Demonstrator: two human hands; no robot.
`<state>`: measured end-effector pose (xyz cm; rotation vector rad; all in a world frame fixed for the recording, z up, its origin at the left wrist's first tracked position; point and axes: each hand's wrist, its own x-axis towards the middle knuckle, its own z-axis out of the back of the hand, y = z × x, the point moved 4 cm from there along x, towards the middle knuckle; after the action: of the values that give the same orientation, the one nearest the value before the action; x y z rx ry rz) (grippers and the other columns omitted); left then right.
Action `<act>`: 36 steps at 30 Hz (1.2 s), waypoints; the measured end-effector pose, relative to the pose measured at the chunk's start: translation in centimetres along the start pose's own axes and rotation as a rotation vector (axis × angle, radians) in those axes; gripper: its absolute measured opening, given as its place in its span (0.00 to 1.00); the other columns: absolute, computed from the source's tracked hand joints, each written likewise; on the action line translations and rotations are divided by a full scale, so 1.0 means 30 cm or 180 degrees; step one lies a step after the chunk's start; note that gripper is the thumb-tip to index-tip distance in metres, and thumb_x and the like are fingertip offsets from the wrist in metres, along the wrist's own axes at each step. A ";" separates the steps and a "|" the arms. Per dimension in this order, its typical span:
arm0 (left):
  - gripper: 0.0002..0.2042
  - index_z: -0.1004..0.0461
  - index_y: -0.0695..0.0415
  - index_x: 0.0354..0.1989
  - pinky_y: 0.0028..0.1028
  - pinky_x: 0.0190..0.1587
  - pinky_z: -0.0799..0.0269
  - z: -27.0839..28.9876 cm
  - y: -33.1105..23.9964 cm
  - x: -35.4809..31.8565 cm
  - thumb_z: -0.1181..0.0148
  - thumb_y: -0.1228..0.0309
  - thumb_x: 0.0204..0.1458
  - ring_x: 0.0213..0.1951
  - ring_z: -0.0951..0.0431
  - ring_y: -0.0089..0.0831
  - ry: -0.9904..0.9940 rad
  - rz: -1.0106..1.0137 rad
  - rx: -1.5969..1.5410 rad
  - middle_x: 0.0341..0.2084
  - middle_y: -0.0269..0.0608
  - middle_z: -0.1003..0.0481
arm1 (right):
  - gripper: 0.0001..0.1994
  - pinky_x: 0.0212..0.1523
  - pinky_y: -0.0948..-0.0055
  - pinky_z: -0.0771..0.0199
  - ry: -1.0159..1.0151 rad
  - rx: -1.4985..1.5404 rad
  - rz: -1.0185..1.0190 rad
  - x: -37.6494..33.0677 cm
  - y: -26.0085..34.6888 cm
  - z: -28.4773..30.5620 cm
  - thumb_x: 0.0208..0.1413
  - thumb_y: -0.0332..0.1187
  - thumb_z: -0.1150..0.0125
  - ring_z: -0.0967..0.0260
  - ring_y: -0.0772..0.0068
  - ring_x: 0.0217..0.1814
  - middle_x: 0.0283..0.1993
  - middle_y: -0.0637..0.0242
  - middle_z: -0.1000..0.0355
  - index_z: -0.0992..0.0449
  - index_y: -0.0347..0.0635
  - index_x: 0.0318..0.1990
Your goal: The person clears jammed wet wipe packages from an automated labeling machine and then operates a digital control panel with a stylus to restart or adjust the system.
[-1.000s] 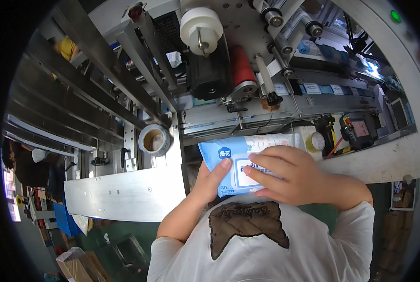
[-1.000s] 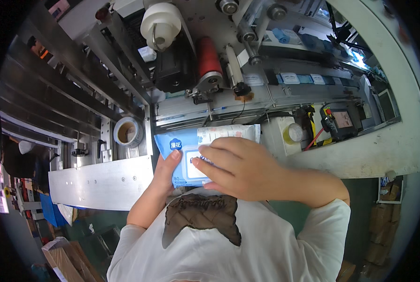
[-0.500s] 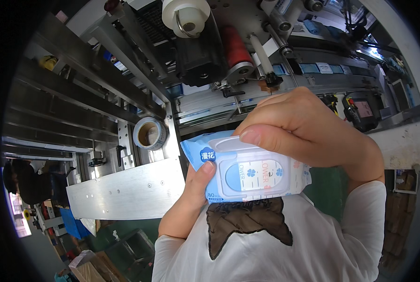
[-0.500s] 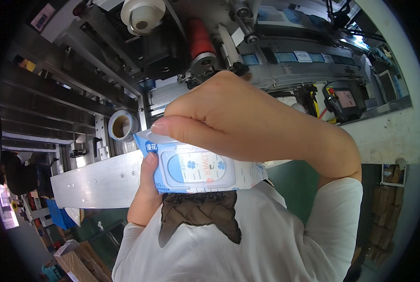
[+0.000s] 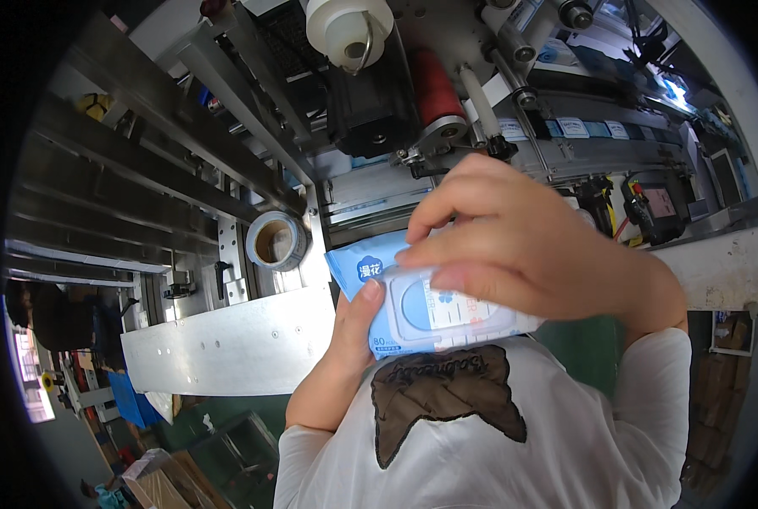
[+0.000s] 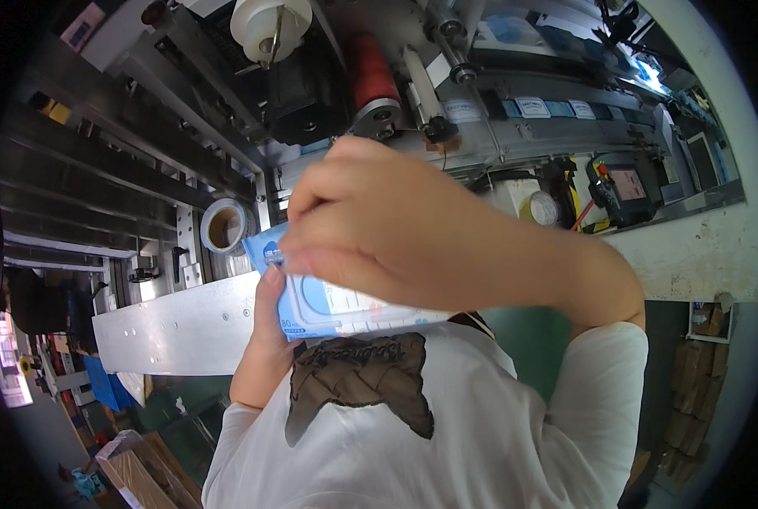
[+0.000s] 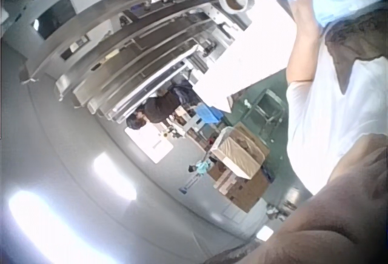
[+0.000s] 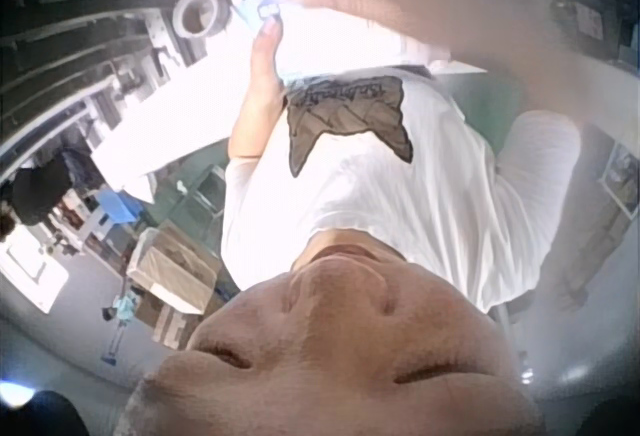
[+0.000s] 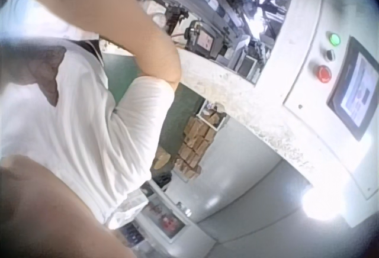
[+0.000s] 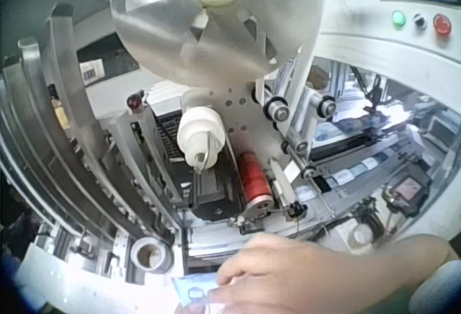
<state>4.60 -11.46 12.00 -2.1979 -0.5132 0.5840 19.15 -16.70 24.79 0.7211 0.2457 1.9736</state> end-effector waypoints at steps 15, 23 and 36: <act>0.30 0.43 0.65 0.54 0.32 0.51 0.35 -0.116 0.075 0.282 0.43 0.56 0.49 0.47 0.31 0.33 0.0022 -0.0340 0.0387 0.45 0.48 0.33 | 0.30 0.55 0.62 0.40 -0.2281 0.4020 -0.2849 -0.517 -0.210 -0.336 0.50 0.37 0.39 0.44 0.63 0.60 0.58 0.61 0.43 0.46 0.42 0.58; 0.30 0.44 0.66 0.55 0.33 0.47 0.29 -0.248 0.048 0.339 0.48 0.56 0.51 0.46 0.27 0.38 0.0696 0.0442 0.0368 0.46 0.53 0.32 | 0.21 0.49 0.63 0.37 -0.1040 -0.1559 -0.0918 -0.408 -0.096 0.100 0.43 0.36 0.35 0.38 0.61 0.50 0.50 0.64 0.36 0.30 0.44 0.47; 0.38 0.46 0.66 0.57 0.32 0.50 0.32 -0.204 0.025 0.170 0.45 0.49 0.45 0.49 0.29 0.37 0.0255 0.0447 0.0397 0.47 0.51 0.33 | 0.09 0.26 0.71 0.34 -0.0896 0.0453 -0.1039 -0.221 -0.169 0.195 0.47 0.30 0.47 0.32 0.59 0.23 0.22 0.55 0.29 0.25 0.31 0.27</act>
<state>12.29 -12.80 13.76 -2.1398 -0.2745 0.5830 28.56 -20.61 24.65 0.9748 0.3137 1.5375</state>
